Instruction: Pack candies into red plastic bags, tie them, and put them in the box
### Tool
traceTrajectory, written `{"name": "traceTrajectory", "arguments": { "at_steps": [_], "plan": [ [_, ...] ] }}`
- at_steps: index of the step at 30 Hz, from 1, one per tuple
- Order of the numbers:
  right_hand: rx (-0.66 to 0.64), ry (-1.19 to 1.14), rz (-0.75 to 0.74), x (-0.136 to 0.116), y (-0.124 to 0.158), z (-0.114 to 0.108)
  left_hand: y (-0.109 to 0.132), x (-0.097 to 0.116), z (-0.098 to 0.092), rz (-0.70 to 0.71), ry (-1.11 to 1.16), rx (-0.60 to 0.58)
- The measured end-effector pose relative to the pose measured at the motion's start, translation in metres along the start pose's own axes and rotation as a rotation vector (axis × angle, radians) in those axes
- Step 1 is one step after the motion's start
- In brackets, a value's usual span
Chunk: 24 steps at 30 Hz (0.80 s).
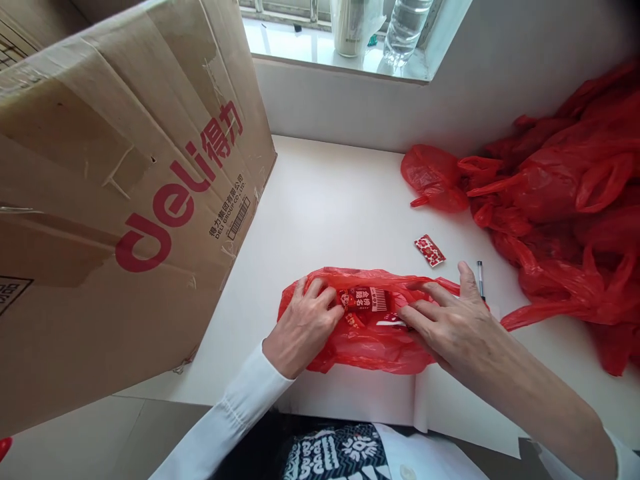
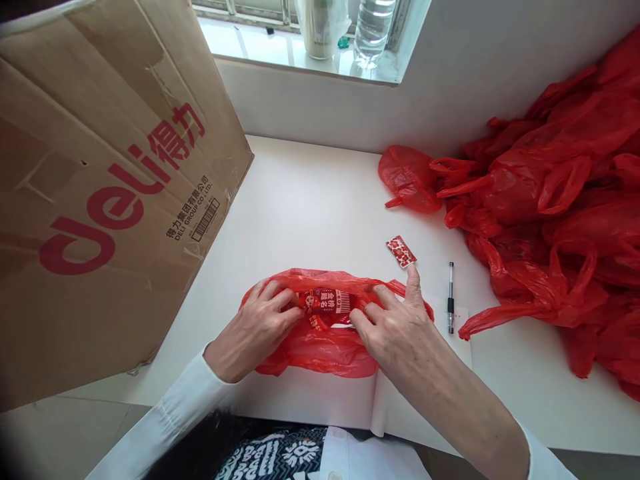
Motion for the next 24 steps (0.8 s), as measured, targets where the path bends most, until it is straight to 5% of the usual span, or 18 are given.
{"name": "traceTrajectory", "arguments": {
  "at_steps": [5,12,17,24],
  "plan": [
    [0.084,-0.066,0.068,0.0,-0.013,-0.012,0.0,-0.005,-0.016,-0.044,0.003,0.06],
    [0.269,-0.104,0.162,-0.005,-0.02,-0.002,0.001,-0.013,-0.03,-0.102,0.098,0.128],
    [0.073,-0.263,0.093,-0.013,-0.012,0.022,0.004,-0.014,-0.023,-0.107,0.116,0.083],
    [0.006,-0.123,0.093,0.011,-0.012,0.025,-0.012,-0.005,-0.005,-0.107,0.062,0.053]
  ]
}}
Point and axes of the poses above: each hand's wrist, its own y-axis away from the middle knuckle, its own z-axis out of the palm, x = y × z, the point moved 6 cm from there along -y, towards the middle knuckle, and after that the axes turned 7 degrees about x, right-handed, at the moved point
